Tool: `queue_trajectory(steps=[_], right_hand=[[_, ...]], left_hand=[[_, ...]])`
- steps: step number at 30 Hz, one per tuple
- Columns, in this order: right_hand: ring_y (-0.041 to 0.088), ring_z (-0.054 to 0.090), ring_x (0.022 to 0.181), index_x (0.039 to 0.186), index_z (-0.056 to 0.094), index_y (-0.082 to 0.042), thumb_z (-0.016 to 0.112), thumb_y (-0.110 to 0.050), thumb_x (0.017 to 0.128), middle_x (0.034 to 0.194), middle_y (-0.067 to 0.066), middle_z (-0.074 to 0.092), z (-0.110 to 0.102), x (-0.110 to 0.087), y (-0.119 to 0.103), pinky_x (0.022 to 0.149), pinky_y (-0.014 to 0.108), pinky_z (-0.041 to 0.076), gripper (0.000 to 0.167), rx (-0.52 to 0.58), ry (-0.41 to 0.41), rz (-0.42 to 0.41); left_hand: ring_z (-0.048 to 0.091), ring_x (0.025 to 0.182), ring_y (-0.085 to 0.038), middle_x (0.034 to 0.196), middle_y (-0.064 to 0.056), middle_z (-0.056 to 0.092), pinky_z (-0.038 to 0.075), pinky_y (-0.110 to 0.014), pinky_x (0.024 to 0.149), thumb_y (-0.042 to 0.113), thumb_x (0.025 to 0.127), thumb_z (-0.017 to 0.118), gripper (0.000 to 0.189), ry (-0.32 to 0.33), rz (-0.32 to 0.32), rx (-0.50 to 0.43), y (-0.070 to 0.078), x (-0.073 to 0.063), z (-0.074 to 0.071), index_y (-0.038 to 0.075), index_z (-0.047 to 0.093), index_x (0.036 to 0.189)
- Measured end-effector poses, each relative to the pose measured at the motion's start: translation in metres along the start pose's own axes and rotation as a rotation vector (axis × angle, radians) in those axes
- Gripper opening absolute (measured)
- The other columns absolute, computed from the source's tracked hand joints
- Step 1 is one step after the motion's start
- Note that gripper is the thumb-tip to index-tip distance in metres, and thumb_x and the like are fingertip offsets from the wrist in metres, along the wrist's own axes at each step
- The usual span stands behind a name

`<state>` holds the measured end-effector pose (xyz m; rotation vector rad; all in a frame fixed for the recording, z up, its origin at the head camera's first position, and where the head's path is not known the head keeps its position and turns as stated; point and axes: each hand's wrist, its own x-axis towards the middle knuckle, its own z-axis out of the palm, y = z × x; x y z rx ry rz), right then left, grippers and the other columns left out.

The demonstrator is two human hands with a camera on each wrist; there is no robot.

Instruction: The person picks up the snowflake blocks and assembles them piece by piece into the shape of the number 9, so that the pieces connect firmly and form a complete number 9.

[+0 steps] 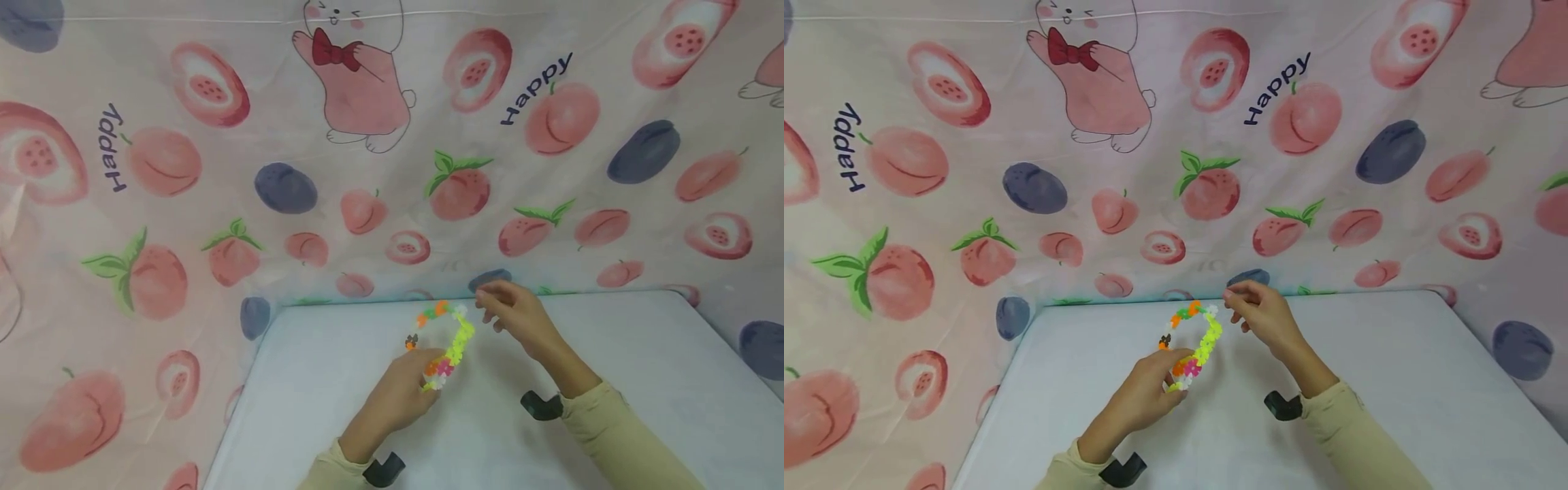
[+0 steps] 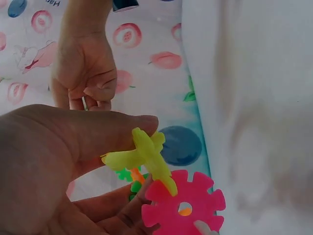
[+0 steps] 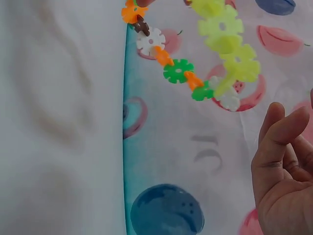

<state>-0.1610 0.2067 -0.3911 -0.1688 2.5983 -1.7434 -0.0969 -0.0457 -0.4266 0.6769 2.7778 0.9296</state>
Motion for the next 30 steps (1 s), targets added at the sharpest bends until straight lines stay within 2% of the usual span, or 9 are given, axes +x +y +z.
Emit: queue_trajectory(steps=[6, 9, 14, 20, 25, 30], right_hand=[[0.023, 0.067, 0.086, 0.128, 0.062, -0.006, 0.066, -0.052, 0.096, 0.113, 0.014, 0.07, -0.005, -0.002, 0.007, 0.073, 0.037, 0.061, 0.056, 0.019, 0.008, 0.021], [0.023, 0.067, 0.085, 0.126, 0.063, -0.007, 0.066, -0.05, 0.096, 0.111, 0.013, 0.07, -0.007, -0.004, 0.008, 0.071, 0.036, 0.061, 0.052, 0.032, 0.007, 0.022], [0.022, 0.066, 0.086, 0.126, 0.063, -0.005, 0.066, -0.047, 0.097, 0.11, 0.015, 0.07, -0.01, -0.007, 0.009, 0.069, 0.032, 0.06, 0.051, 0.037, 0.006, 0.024], [0.021, 0.066, 0.085, 0.126, 0.063, -0.005, 0.066, -0.046, 0.098, 0.109, 0.015, 0.071, -0.01, -0.008, 0.011, 0.07, 0.032, 0.06, 0.05, 0.023, 0.012, 0.037], [0.02, 0.067, 0.085, 0.125, 0.063, -0.005, 0.066, -0.046, 0.098, 0.108, 0.014, 0.071, -0.01, -0.008, 0.013, 0.071, 0.036, 0.061, 0.049, 0.022, 0.014, 0.043], [0.021, 0.067, 0.084, 0.125, 0.063, -0.005, 0.066, -0.045, 0.098, 0.107, 0.014, 0.071, -0.009, -0.009, 0.016, 0.071, 0.034, 0.06, 0.049, 0.024, 0.011, 0.054]], left_hand=[[0.064, 0.102, -0.015, 0.127, -0.005, 0.067, 0.057, -0.033, 0.088, 0.013, 0.086, 0.079, 0.06, 0.045, 0.053, 0.138, 0.001, 0.005, 0.016, 0.02, 0.059, 0.142], [0.067, 0.107, -0.018, 0.122, -0.005, 0.068, 0.058, -0.033, 0.088, 0.014, 0.086, 0.08, 0.059, 0.056, 0.076, 0.205, 0.003, 0.009, 0.025, 0.021, 0.06, 0.141], [0.065, 0.092, -0.012, 0.116, -0.004, 0.068, 0.057, -0.025, 0.077, 0.018, 0.086, 0.082, 0.059, 0.04, 0.07, 0.27, 0.009, 0.017, 0.038, 0.023, 0.06, 0.141], [0.052, 0.073, -0.005, 0.102, -0.003, 0.066, 0.048, -0.017, 0.064, 0.018, 0.085, 0.082, 0.057, 0.06, 0.045, 0.292, 0.016, 0.026, 0.05, 0.023, 0.063, 0.139], [0.046, 0.067, -0.007, 0.097, -0.004, 0.063, 0.041, -0.018, 0.056, 0.018, 0.084, 0.081, 0.058, 0.072, -0.008, 0.3, 0.016, 0.035, 0.062, 0.024, 0.063, 0.139], [0.049, 0.068, -0.009, 0.099, -0.002, 0.061, 0.04, -0.023, 0.051, 0.028, 0.083, 0.082, 0.06, 0.068, -0.074, 0.35, 0.014, 0.043, 0.074, 0.032, 0.062, 0.14]])
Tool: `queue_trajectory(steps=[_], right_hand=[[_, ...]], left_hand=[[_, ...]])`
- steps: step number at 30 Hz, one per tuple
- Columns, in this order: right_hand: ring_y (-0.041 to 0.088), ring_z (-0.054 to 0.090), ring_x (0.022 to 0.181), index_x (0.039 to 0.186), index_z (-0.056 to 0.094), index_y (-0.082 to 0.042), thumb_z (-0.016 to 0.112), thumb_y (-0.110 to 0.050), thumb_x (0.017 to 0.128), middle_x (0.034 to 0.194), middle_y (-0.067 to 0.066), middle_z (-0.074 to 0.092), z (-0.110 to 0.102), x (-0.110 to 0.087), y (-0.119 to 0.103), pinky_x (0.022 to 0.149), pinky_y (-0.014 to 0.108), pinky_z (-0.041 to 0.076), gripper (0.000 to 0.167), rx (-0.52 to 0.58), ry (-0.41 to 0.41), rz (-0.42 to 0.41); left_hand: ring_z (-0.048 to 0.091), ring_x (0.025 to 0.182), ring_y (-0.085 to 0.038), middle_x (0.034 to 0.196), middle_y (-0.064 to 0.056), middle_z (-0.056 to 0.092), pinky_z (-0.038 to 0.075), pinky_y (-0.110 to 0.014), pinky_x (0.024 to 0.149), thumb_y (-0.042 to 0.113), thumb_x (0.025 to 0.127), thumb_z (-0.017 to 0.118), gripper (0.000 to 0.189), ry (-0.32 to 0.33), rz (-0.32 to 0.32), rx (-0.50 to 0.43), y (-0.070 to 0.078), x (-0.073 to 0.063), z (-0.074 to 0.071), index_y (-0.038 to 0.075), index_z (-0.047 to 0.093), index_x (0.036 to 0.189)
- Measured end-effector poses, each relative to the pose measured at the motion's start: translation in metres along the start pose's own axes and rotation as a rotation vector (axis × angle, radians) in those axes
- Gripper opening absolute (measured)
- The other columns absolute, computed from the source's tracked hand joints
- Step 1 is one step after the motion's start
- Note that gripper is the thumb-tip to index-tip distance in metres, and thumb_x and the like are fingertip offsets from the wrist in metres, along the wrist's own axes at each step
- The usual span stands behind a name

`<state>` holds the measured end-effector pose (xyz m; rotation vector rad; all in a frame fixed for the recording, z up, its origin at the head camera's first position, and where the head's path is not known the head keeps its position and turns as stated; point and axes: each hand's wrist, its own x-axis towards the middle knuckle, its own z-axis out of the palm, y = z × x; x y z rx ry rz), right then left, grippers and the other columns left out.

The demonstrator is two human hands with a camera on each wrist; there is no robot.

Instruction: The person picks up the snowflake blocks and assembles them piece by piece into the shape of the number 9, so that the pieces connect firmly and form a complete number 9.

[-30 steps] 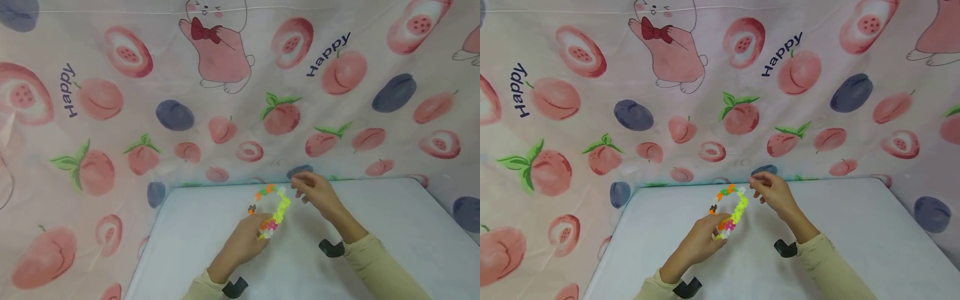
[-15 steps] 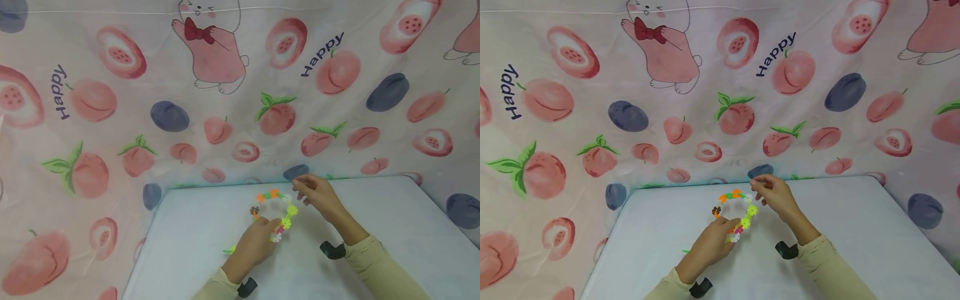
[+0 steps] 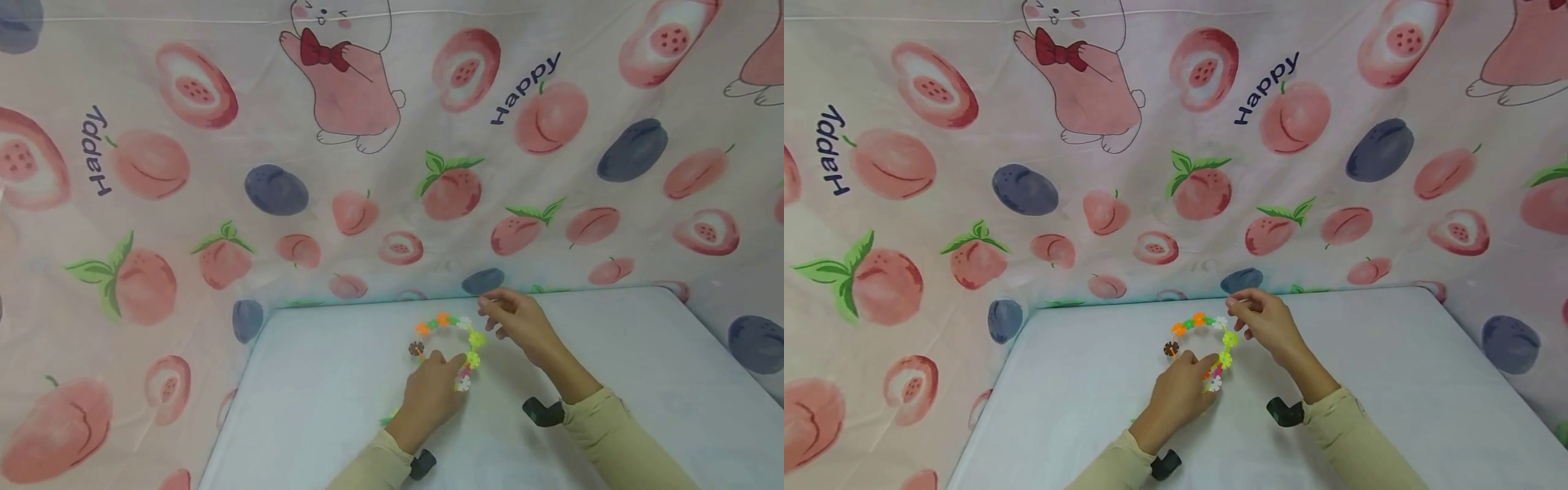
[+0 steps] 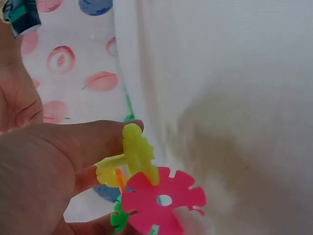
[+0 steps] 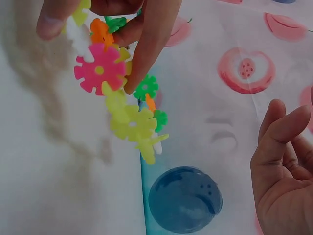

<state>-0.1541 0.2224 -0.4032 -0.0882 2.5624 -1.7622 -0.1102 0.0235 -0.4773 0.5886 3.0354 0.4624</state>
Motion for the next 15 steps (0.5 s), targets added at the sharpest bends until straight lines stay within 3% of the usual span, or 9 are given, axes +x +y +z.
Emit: queue_trajectory(steps=[3, 11, 15], right_hand=[[0.021, 0.067, 0.084, 0.126, 0.063, -0.005, 0.066, -0.044, 0.099, 0.107, 0.014, 0.071, 0.0, 0.0, 0.003, 0.07, 0.033, 0.06, 0.047, 0.002, -0.001, 0.005], [0.021, 0.067, 0.084, 0.13, 0.062, -0.005, 0.066, -0.05, 0.097, 0.11, 0.014, 0.071, 0.001, 0.001, 0.01, 0.069, 0.03, 0.059, 0.057, 0.009, 0.004, 0.039], [0.02, 0.067, 0.083, 0.128, 0.063, -0.006, 0.066, -0.049, 0.097, 0.108, 0.013, 0.072, 0.001, 0.0, 0.012, 0.068, 0.031, 0.059, 0.054, 0.012, 0.008, 0.033]], left_hand=[[0.051, 0.071, -0.012, 0.098, -0.002, 0.061, 0.039, -0.026, 0.053, 0.033, 0.083, 0.081, 0.059, 0.008, -0.018, 0.032, 0.001, 0.003, 0.007, 0.034, 0.062, 0.139], [0.046, 0.09, -0.022, 0.092, -0.002, 0.063, 0.034, -0.037, 0.069, 0.043, 0.078, 0.085, 0.057, 0.148, -0.041, 0.084, 0.004, 0.006, 0.024, 0.033, 0.068, 0.131], [0.048, 0.097, -0.026, 0.089, -0.001, 0.062, 0.035, -0.045, 0.076, 0.043, 0.077, 0.085, 0.056, 0.166, -0.057, 0.094, 0.005, 0.007, 0.026, 0.034, 0.068, 0.129]])
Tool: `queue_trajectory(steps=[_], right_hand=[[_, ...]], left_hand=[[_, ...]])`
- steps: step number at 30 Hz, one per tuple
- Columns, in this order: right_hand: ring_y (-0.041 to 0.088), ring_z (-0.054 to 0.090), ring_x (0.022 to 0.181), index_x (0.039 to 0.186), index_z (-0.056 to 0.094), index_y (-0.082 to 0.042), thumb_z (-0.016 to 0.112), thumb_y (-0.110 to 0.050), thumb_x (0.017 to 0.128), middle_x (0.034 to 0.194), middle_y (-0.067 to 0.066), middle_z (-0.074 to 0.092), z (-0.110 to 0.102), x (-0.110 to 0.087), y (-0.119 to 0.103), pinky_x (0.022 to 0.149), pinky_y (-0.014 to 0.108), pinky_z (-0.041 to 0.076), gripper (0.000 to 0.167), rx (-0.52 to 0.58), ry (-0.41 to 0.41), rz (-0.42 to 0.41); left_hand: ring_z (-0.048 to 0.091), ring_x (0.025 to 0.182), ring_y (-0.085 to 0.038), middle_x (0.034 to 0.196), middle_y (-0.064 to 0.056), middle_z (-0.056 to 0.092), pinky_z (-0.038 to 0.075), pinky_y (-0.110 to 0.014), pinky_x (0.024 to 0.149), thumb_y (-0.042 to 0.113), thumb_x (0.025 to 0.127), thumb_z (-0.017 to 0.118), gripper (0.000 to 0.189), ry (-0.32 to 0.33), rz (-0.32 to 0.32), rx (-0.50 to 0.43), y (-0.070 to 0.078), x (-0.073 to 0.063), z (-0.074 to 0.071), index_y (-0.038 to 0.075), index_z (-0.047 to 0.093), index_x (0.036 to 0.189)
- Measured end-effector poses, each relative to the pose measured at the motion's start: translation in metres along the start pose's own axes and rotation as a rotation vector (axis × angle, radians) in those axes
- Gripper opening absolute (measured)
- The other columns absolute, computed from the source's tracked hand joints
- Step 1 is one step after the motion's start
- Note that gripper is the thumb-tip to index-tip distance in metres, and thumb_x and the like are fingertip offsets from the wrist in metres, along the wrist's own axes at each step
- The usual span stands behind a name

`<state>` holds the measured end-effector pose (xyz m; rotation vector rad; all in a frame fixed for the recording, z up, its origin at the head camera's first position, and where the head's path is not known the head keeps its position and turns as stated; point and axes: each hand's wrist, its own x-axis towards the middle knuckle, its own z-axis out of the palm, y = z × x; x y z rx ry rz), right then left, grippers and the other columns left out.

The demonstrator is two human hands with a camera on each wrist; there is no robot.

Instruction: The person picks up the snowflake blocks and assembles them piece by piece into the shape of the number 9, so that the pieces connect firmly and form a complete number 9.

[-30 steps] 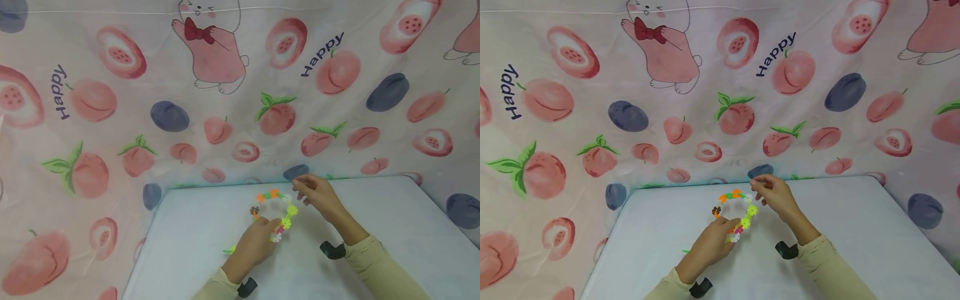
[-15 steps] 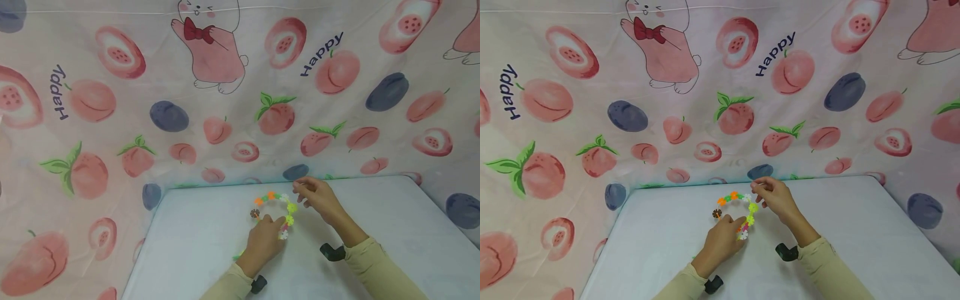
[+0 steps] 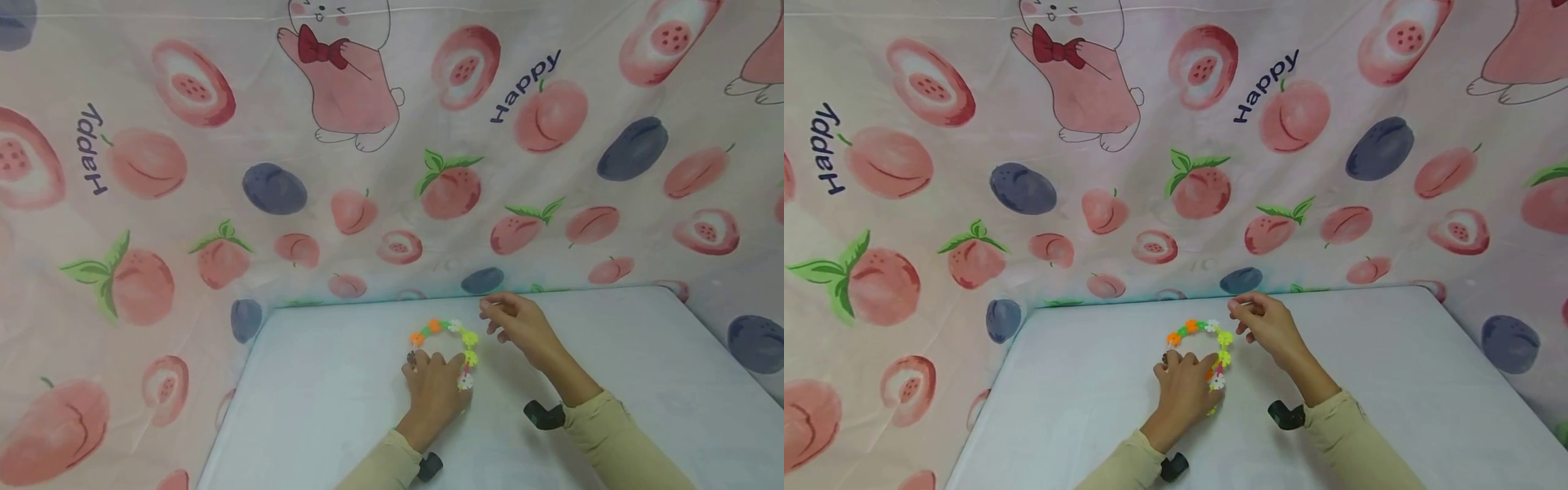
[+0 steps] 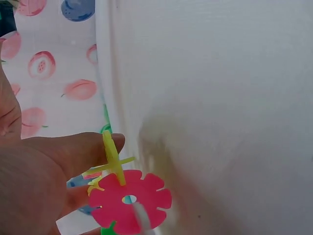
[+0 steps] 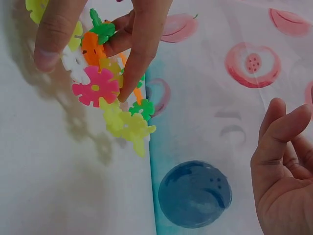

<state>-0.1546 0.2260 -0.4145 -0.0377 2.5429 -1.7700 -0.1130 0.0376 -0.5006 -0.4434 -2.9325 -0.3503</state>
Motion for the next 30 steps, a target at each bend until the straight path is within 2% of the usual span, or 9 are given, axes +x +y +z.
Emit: queue_trajectory(steps=[4, 7, 9, 12, 18, 23, 27, 30], right_hand=[[0.02, 0.067, 0.084, 0.129, 0.063, -0.006, 0.066, -0.049, 0.097, 0.108, 0.013, 0.072, 0.001, 0.0, 0.001, 0.068, 0.031, 0.059, 0.054, -0.003, -0.001, 0.003], [0.02, 0.067, 0.084, 0.129, 0.063, -0.006, 0.066, -0.049, 0.097, 0.109, 0.014, 0.072, 0.001, 0.001, 0.002, 0.069, 0.032, 0.059, 0.055, -0.007, -0.002, 0.008], [0.02, 0.067, 0.084, 0.13, 0.062, -0.006, 0.066, -0.05, 0.097, 0.109, 0.014, 0.072, 0.002, 0.001, 0.002, 0.069, 0.032, 0.059, 0.055, -0.012, -0.004, 0.01], [0.021, 0.067, 0.084, 0.131, 0.062, -0.006, 0.066, -0.049, 0.097, 0.109, 0.014, 0.072, 0.003, 0.002, 0.003, 0.069, 0.032, 0.06, 0.055, -0.009, -0.005, 0.013], [0.021, 0.068, 0.085, 0.131, 0.062, -0.006, 0.066, -0.049, 0.097, 0.111, 0.014, 0.072, 0.005, 0.002, 0.004, 0.071, 0.035, 0.06, 0.056, -0.011, -0.006, 0.034], [0.021, 0.067, 0.086, 0.131, 0.062, -0.007, 0.066, -0.052, 0.095, 0.112, 0.014, 0.072, 0.005, 0.002, 0.006, 0.073, 0.037, 0.061, 0.058, -0.012, -0.003, 0.047], [0.021, 0.067, 0.085, 0.13, 0.062, -0.008, 0.067, -0.052, 0.095, 0.112, 0.014, 0.073, 0.006, 0.002, 0.007, 0.071, 0.034, 0.06, 0.056, -0.014, -0.003, 0.049], [0.021, 0.067, 0.085, 0.13, 0.062, -0.006, 0.067, -0.051, 0.096, 0.111, 0.014, 0.073, 0.006, 0.002, 0.009, 0.071, 0.033, 0.06, 0.056, -0.014, -0.003, 0.048]], left_hand=[[0.051, 0.109, -0.033, 0.093, -0.002, 0.062, 0.038, -0.062, 0.093, 0.045, 0.077, 0.085, 0.059, -0.023, -0.014, -0.025, 0.0, 0.0, 0.002, 0.033, 0.067, 0.132], [0.05, 0.114, -0.033, 0.095, -0.001, 0.062, 0.036, -0.069, 0.1, 0.049, 0.078, 0.084, 0.062, -0.05, -0.026, -0.059, 0.0, 0.0, 0.004, 0.034, 0.066, 0.135], [0.049, 0.115, -0.032, 0.096, 0.0, 0.061, 0.036, -0.07, 0.101, 0.051, 0.078, 0.083, 0.062, -0.068, -0.033, -0.077, 0.001, 0.001, 0.006, 0.035, 0.065, 0.136], [0.048, 0.11, -0.028, 0.094, 0.001, 0.058, 0.039, -0.068, 0.096, 0.053, 0.078, 0.084, 0.062, -0.087, -0.03, -0.09, 0.001, 0.002, 0.008, 0.035, 0.066, 0.134], [0.046, 0.103, -0.025, 0.093, 0.001, 0.053, 0.039, -0.062, 0.089, 0.054, 0.079, 0.083, 0.056, -0.126, -0.041, -0.067, 0.002, 0.003, 0.011, 0.038, 0.067, 0.13], [0.05, 0.114, -0.035, 0.095, -0.002, 0.056, 0.038, -0.069, 0.092, 0.056, 0.079, 0.082, 0.052, -0.122, -0.075, -0.033, 0.009, 0.006, 0.011, 0.038, 0.069, 0.126], [0.048, 0.124, -0.046, 0.099, -0.005, 0.06, 0.038, -0.07, 0.093, 0.057, 0.079, 0.081, 0.052, -0.109, -0.102, -0.021, 0.013, 0.007, 0.013, 0.037, 0.069, 0.126], [0.046, 0.126, -0.048, 0.103, -0.007, 0.061, 0.038, -0.067, 0.093, 0.056, 0.079, 0.081, 0.054, -0.101, -0.111, -0.023, 0.015, 0.006, 0.013, 0.037, 0.069, 0.128]])
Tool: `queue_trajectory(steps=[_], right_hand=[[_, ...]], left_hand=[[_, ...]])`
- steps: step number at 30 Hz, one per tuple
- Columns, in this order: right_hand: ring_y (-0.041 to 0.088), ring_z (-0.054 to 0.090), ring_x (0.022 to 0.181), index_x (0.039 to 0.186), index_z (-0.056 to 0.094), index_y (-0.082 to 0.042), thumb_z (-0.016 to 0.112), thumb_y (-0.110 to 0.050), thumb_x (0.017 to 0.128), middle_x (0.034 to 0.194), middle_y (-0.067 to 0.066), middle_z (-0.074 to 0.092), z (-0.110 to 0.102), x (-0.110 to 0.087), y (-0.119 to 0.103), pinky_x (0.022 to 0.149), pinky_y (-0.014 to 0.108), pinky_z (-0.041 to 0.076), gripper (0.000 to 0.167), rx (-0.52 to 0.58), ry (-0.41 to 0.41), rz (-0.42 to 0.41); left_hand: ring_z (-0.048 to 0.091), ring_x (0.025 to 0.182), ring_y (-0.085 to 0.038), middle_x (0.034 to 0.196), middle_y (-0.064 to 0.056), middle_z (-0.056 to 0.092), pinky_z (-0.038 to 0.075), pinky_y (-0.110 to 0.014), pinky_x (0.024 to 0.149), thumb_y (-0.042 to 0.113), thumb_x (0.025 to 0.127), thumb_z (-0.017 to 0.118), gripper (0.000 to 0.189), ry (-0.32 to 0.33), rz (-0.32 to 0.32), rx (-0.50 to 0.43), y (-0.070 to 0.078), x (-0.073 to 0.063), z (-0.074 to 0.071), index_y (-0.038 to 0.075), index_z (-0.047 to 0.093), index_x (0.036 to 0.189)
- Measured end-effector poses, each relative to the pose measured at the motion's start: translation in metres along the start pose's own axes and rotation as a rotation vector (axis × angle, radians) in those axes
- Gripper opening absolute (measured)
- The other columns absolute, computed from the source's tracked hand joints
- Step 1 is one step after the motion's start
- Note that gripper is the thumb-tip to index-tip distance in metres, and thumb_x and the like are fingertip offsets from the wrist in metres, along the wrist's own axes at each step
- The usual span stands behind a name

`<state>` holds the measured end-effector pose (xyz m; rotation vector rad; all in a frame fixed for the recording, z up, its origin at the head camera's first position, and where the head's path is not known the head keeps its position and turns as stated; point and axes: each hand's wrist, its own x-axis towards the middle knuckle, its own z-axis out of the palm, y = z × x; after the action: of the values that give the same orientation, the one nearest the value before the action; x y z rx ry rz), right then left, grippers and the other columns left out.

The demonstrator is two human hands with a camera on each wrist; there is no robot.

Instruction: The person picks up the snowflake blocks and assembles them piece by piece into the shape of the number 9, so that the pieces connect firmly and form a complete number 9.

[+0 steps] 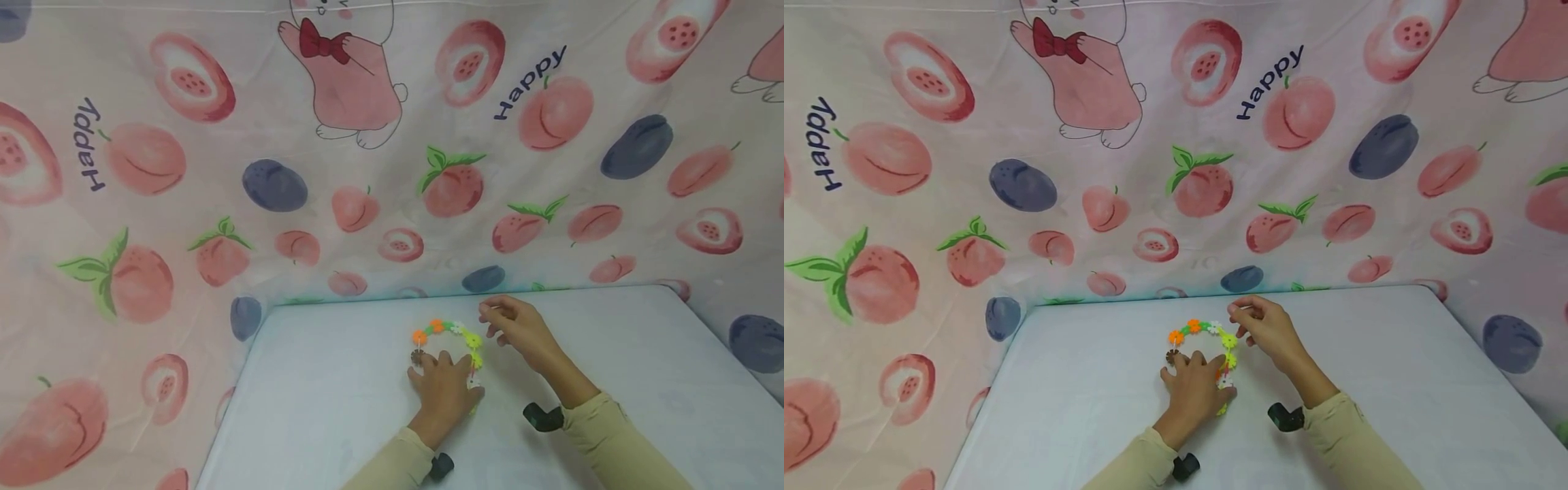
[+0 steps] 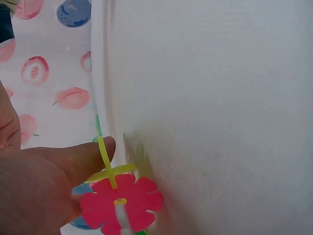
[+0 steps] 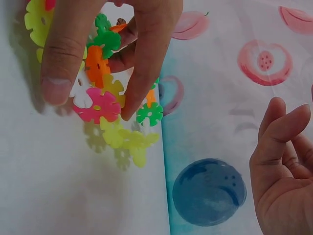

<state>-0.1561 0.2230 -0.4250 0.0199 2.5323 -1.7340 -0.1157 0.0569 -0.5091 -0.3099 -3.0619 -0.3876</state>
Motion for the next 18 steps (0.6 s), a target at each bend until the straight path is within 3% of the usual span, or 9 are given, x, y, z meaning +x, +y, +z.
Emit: queue_trajectory(steps=[6, 11, 14, 18], right_hand=[[0.022, 0.067, 0.085, 0.13, 0.062, -0.005, 0.066, -0.05, 0.096, 0.111, 0.014, 0.073, 0.002, 0.0, 0.002, 0.071, 0.034, 0.06, 0.057, -0.004, -0.001, -0.003], [0.022, 0.068, 0.085, 0.131, 0.061, -0.005, 0.065, -0.049, 0.097, 0.112, 0.015, 0.073, 0.001, 0.0, 0.006, 0.07, 0.031, 0.059, 0.056, -0.014, -0.003, -0.002], [0.021, 0.068, 0.086, 0.132, 0.061, -0.006, 0.065, -0.051, 0.097, 0.114, 0.015, 0.073, -0.001, 0.002, 0.011, 0.072, 0.032, 0.059, 0.058, -0.02, -0.001, 0.009], [0.02, 0.068, 0.087, 0.133, 0.06, -0.006, 0.064, -0.056, 0.095, 0.119, 0.019, 0.071, -0.001, 0.007, 0.019, 0.074, 0.033, 0.059, 0.063, -0.03, -0.005, 0.043]], left_hand=[[0.045, 0.127, -0.051, 0.105, -0.011, 0.061, 0.039, -0.067, 0.092, 0.059, 0.079, 0.08, 0.057, 0.0, 0.006, 0.014, -0.001, -0.002, -0.001, 0.036, 0.067, 0.13], [0.051, 0.121, -0.042, 0.109, -0.009, 0.061, 0.044, -0.063, 0.089, 0.069, 0.08, 0.074, 0.07, -0.033, 0.048, 0.041, -0.007, -0.002, -0.006, 0.031, 0.063, 0.138], [0.052, 0.12, -0.034, 0.118, -0.006, 0.06, 0.045, -0.06, 0.09, 0.069, 0.082, 0.072, 0.07, -0.061, 0.078, 0.02, -0.014, -0.002, -0.015, 0.029, 0.062, 0.139], [0.052, 0.121, -0.027, 0.131, -0.003, 0.058, 0.044, -0.051, 0.09, 0.057, 0.088, 0.073, 0.06, -0.077, 0.103, -0.075, -0.028, -0.005, -0.031, 0.026, 0.062, 0.138]])
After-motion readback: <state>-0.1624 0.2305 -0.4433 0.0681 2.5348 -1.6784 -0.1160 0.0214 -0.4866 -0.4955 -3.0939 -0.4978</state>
